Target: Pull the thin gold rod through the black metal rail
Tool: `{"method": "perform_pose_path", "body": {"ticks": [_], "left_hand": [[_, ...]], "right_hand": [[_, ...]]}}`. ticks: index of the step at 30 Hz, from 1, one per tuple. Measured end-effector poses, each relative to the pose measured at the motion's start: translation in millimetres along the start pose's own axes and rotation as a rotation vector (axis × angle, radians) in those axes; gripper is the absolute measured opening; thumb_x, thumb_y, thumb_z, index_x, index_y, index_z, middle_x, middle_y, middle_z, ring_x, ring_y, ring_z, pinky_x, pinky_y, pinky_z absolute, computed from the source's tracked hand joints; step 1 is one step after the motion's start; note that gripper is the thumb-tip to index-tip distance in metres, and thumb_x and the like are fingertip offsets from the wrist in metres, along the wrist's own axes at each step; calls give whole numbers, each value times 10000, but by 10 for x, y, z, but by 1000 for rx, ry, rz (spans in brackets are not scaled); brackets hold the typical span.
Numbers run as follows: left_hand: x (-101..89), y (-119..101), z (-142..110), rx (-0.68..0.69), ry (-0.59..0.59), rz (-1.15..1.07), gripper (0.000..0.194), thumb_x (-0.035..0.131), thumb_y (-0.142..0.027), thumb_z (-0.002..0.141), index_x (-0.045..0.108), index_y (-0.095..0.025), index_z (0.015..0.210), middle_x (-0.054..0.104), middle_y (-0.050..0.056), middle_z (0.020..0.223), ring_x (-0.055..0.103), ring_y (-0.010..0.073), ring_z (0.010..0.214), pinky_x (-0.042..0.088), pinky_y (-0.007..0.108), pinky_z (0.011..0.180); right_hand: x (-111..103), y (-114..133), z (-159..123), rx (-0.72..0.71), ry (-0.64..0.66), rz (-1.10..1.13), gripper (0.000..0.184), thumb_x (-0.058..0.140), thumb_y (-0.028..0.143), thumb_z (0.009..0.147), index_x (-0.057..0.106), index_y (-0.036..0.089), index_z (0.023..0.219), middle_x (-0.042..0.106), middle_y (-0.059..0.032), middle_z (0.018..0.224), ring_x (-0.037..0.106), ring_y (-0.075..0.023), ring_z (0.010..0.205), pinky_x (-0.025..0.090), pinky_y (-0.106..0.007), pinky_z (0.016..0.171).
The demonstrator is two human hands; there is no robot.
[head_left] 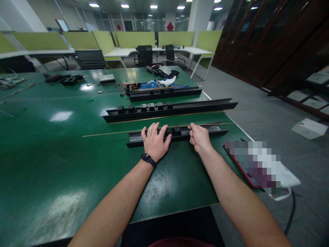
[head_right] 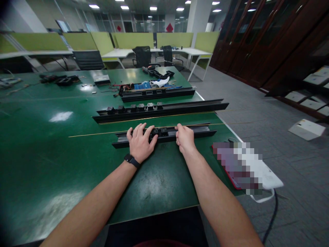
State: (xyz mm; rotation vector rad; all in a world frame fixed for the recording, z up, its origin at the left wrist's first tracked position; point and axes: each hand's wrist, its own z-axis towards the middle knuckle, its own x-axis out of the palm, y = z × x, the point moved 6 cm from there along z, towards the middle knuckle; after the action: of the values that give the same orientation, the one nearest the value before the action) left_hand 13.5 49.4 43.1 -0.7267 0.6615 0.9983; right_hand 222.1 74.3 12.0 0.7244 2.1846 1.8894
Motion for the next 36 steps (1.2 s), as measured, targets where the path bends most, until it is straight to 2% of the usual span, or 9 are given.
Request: {"method": "perform_pose_path", "body": {"ticks": [5,13,24,30,36], "left_hand": [[5,0,-2,8,-5,7,407,540,-489,995,640,-319,1352,579,119,1484,475,326,1425,181,596,1237],[7,4,-7,8,-12,-3,408,548,-486,991,644,-317,1350,583,118,1480,479,332,1422,179,597,1238],[2,3,-4,10,-14,-1,408,561,-478,985,644,-320,1352,585,116,1478,480,332,1420,182,598,1238],[7,5,-7,14,-11,-8,411,552,-480,990,641,-317,1356,579,121,1483,473,331,1427,190,599,1235],[12,3,-8,14,-11,-4,407,540,-486,996,640,-316,1352,577,124,1481,467,328,1432,187,604,1234]], "right_hand": [[-13,4,2,4,-26,8,194,584,282,976,618,155,833,463,74,438,283,-49,230,164,-175,254],[-19,-11,14,4,-5,-14,274,635,396,970,634,151,848,469,66,437,284,-51,236,162,-178,251],[-14,-2,5,-3,-2,1,211,628,310,962,632,145,830,467,71,449,281,-45,233,163,-178,254],[-25,-7,13,-1,-34,8,208,609,316,966,617,158,831,459,76,444,279,-47,235,171,-171,258],[-26,-8,15,7,-4,-8,260,617,382,971,632,154,846,467,67,439,289,-53,241,171,-174,259]]}}
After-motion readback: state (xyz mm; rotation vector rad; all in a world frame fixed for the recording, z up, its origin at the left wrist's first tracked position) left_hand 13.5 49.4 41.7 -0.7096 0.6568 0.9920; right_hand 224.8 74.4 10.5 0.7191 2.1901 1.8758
